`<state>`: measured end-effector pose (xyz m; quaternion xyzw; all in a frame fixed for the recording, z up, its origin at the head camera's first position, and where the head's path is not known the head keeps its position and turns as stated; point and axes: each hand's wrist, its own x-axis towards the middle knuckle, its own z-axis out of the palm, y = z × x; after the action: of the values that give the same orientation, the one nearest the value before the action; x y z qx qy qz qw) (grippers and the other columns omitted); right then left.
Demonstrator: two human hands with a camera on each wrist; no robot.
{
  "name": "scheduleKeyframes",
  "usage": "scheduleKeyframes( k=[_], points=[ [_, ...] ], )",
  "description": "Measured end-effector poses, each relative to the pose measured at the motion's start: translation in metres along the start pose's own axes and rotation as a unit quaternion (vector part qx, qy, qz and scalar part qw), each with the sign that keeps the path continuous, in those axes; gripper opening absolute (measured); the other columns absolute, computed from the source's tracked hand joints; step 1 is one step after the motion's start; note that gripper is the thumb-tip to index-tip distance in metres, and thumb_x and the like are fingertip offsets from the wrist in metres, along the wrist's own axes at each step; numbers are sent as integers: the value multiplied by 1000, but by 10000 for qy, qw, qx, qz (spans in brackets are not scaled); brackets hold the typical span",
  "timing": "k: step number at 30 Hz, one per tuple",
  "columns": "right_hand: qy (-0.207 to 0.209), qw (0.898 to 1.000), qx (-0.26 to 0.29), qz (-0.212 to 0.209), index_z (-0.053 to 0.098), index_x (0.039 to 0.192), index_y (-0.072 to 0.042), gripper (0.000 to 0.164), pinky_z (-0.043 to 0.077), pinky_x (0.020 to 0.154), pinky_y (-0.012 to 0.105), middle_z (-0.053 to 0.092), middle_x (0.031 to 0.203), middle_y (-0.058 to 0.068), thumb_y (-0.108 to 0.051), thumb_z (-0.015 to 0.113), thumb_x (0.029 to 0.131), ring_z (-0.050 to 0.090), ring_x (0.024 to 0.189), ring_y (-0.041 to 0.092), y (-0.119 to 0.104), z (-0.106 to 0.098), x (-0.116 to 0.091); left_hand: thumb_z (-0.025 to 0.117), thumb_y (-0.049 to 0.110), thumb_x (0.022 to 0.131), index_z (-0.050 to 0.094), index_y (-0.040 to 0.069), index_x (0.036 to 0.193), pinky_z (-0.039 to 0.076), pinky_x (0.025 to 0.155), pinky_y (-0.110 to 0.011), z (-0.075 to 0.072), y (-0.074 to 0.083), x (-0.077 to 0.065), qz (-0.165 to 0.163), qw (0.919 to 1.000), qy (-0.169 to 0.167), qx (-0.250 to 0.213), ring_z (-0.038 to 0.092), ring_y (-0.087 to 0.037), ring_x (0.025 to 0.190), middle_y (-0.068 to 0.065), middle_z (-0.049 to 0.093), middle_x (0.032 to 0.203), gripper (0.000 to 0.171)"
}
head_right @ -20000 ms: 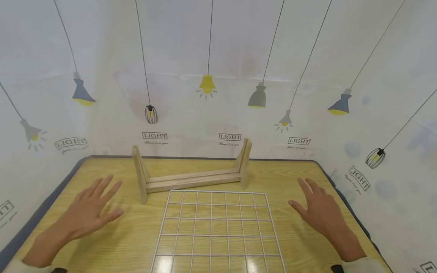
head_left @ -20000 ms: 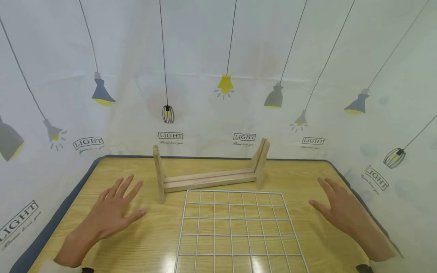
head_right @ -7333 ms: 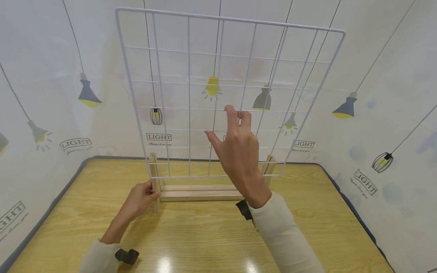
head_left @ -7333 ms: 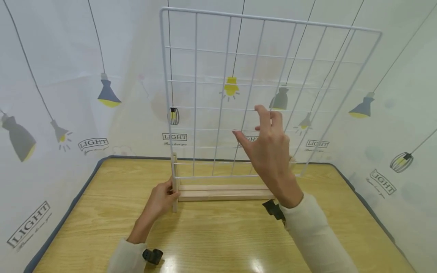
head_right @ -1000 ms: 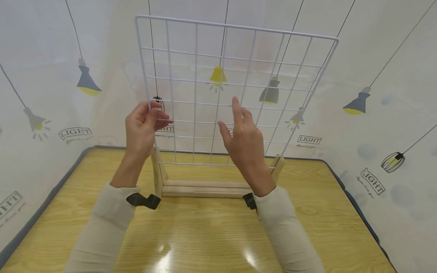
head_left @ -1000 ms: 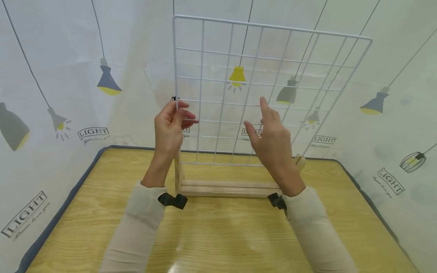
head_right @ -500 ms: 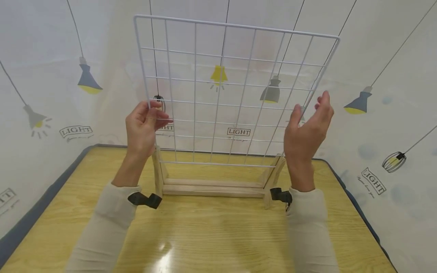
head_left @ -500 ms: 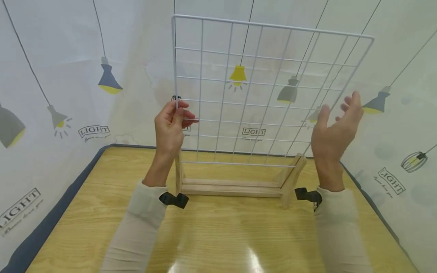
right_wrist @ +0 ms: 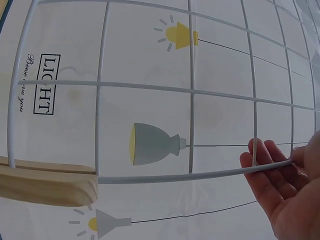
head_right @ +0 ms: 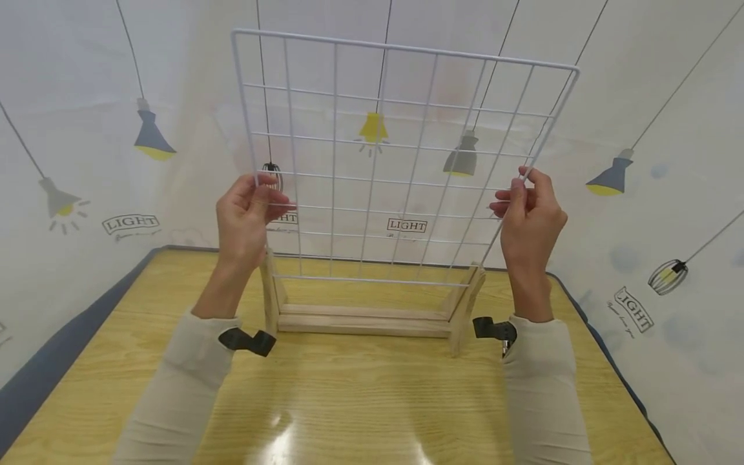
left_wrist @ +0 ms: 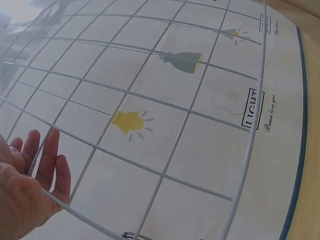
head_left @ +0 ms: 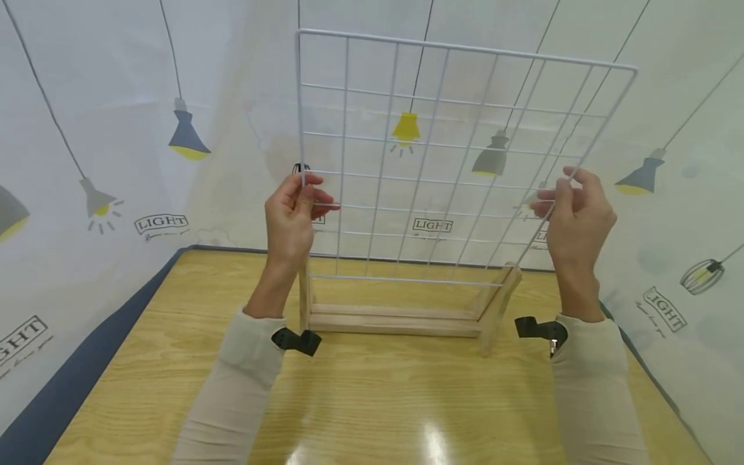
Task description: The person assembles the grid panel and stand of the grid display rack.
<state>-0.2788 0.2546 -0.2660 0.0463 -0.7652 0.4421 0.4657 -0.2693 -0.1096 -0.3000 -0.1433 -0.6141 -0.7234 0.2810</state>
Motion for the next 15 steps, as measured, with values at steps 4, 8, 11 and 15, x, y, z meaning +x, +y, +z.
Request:
scheduleKeyframes(
  k=[4, 8, 11, 15],
  points=[
    [-38, 10000, 48, -13, 68, 117, -14, 22, 52, 63, 10, 63, 70, -25, -21, 52, 103, 64, 57, -4, -2, 0, 1, 50, 15, 102, 64, 4, 102, 61, 75, -32, -1, 1, 1, 50, 9998, -19, -180, 72, -12, 72, 2, 67, 78, 17],
    [-93, 9999, 17, 106, 68, 117, -15, 22, 52, 62, 10, 63, 70, -27, -21, 52, 103, 64, 57, -4, -3, -1, 0, 50, 12, 102, 64, 6, 102, 61, 74, -29, -3, 2, 0, 22, 9997, -78, -237, 72, -12, 72, 2, 68, 78, 15],
    [-137, 9997, -34, 183, 68, 118, -15, 22, 52, 60, 11, 63, 70, -27, -22, 52, 103, 64, 58, -3, -4, -2, 0, 50, 11, 103, 64, 7, 103, 61, 75, -30, -4, 1, 0, -39, 9995, -163, -281, 72, -14, 74, 1, 69, 80, 15],
    [-185, 9995, -36, 255, 67, 118, -15, 22, 52, 59, 12, 64, 70, -25, -22, 52, 103, 65, 58, -3, -5, -3, -1, 48, 10, 103, 64, 4, 106, 61, 77, -29, -7, 0, 0, -83, 9992, -271, -284, 72, -15, 76, 1, 69, 82, 17]
  ],
)
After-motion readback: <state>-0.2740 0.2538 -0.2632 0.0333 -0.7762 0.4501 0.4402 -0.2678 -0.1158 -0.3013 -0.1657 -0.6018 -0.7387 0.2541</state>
